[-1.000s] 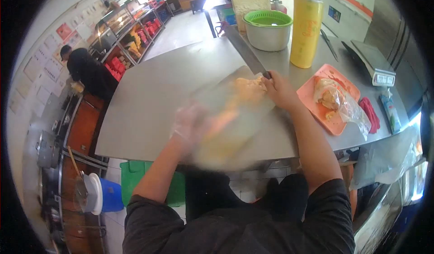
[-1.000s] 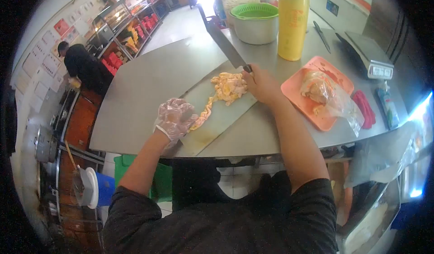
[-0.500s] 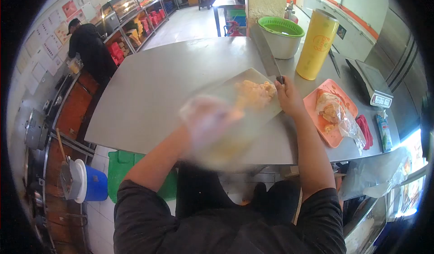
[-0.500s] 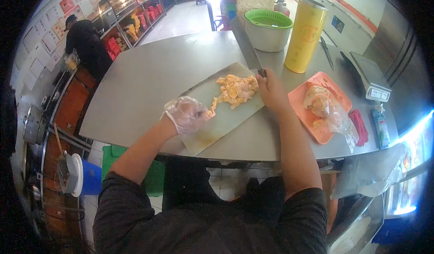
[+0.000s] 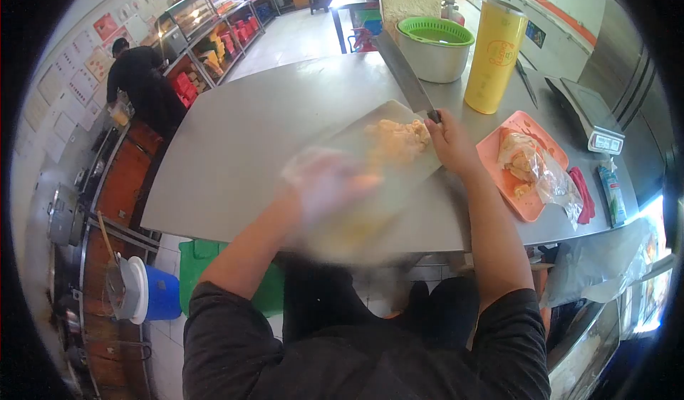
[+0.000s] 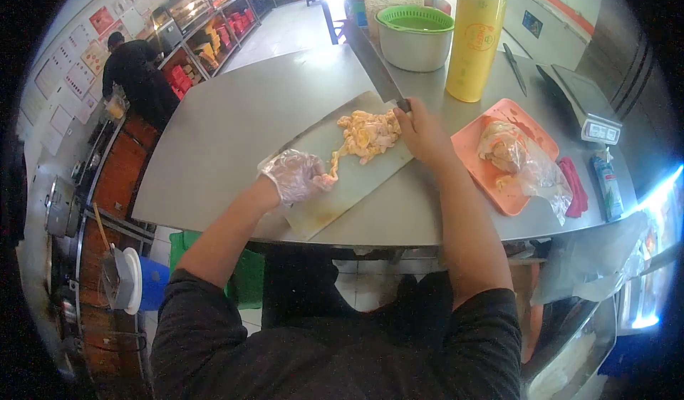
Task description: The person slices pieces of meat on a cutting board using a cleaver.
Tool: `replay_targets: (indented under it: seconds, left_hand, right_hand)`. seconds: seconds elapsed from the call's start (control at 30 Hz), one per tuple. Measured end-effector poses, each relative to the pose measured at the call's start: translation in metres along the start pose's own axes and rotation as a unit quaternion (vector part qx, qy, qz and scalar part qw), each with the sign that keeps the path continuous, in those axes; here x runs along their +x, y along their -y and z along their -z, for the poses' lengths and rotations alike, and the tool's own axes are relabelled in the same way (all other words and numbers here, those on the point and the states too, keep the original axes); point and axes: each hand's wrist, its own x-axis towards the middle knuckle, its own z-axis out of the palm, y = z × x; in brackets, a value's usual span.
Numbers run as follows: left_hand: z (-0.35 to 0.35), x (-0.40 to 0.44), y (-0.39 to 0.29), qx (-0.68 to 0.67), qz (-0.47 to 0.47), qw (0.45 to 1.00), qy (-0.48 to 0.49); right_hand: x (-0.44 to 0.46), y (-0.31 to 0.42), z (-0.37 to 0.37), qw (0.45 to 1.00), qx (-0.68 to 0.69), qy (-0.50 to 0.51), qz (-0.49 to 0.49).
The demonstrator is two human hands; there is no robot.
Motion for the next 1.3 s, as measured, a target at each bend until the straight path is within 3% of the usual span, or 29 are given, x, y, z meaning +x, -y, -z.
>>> replay_targets:
  seconds: [0.07, 0.17, 0.27, 0.3, 0.37, 0.4, 0.47, 0.53, 0.57, 0.67, 0.87, 0.97, 1.07, 1.1, 1.13, 1.17, 1.23, 1.3]
  left_hand:
    - [-0.005, 0.009, 0.007, 0.040, -0.074, 0.996, -0.029]
    - [-0.013, 0.020, 0.017, 0.027, -0.080, 0.996, 0.001]
    - [-0.050, 0.045, 0.064, 0.027, -0.106, 0.988, -0.107]
    - [-0.065, 0.062, 0.090, -0.209, -0.177, 0.959, -0.069]
    - [-0.047, 0.061, 0.088, -0.431, -0.236, 0.871, -0.023]
    - [-0.029, 0.054, 0.084, -0.296, -0.143, 0.944, -0.026]
    - [0.003, 0.035, 0.055, -0.151, -0.046, 0.987, -0.028]
    - [0.016, 0.025, 0.037, -0.483, 0.044, 0.874, 0.008]
    - [0.018, 0.027, 0.040, -0.482, 0.044, 0.875, 0.008]
    - [0.027, 0.027, 0.035, -0.519, -0.119, 0.843, 0.077]
    - [0.015, 0.039, 0.044, -0.435, -0.072, 0.897, -0.006]
    - [0.007, 0.040, 0.039, -0.384, -0.178, 0.906, -0.005]
    - [-0.010, 0.033, 0.038, -0.401, -0.216, 0.890, -0.031]
    - [-0.015, 0.026, 0.039, -0.217, -0.168, 0.960, -0.058]
    - [-0.018, 0.023, 0.038, -0.025, -0.113, 0.990, -0.082]
    - [-0.011, 0.017, 0.026, -0.025, -0.112, 0.990, -0.079]
    - [0.005, 0.004, 0.007, -0.026, 0.007, 0.997, 0.074]
    - [0.003, 0.005, 0.011, -0.014, 0.022, 0.999, 0.047]
  right_hand:
    - [-0.001, 0.003, 0.002, 1.000, -0.009, 0.004, -0.010]
    - [-0.001, 0.003, 0.003, 1.000, -0.009, -0.002, 0.002]
    - [0.000, -0.001, 0.003, 1.000, -0.006, -0.011, 0.014]
    - [0.000, 0.004, 0.006, 1.000, -0.011, -0.002, 0.002]
    - [0.000, 0.002, 0.007, 1.000, -0.015, 0.005, -0.011]
    - [0.000, 0.000, 0.006, 1.000, -0.013, -0.003, -0.005]
    - [0.001, -0.002, 0.006, 1.000, -0.010, -0.010, 0.002]
    - [0.001, 0.001, 0.007, 1.000, -0.003, -0.003, -0.013]
    - [0.001, 0.001, 0.007, 1.000, -0.002, -0.004, -0.013]
    - [0.001, -0.002, 0.006, 1.000, -0.005, -0.019, -0.001]
    - [0.000, 0.004, 0.012, 1.000, 0.006, -0.008, 0.002]
    - [-0.001, 0.006, 0.012, 1.000, 0.003, -0.011, 0.006]
    - [-0.002, 0.004, 0.012, 1.000, 0.002, -0.005, 0.001]
    - [-0.001, 0.001, 0.010, 1.000, -0.007, -0.012, 0.006]
    - [0.000, -0.001, 0.009, 1.000, -0.017, -0.019, 0.010]
    - [0.000, -0.001, 0.009, 1.000, -0.016, -0.018, 0.008]
    - [0.000, -0.001, 0.010, 1.000, -0.003, -0.009, 0.027]
    - [0.001, -0.002, 0.008, 1.000, -0.006, -0.012, 0.026]
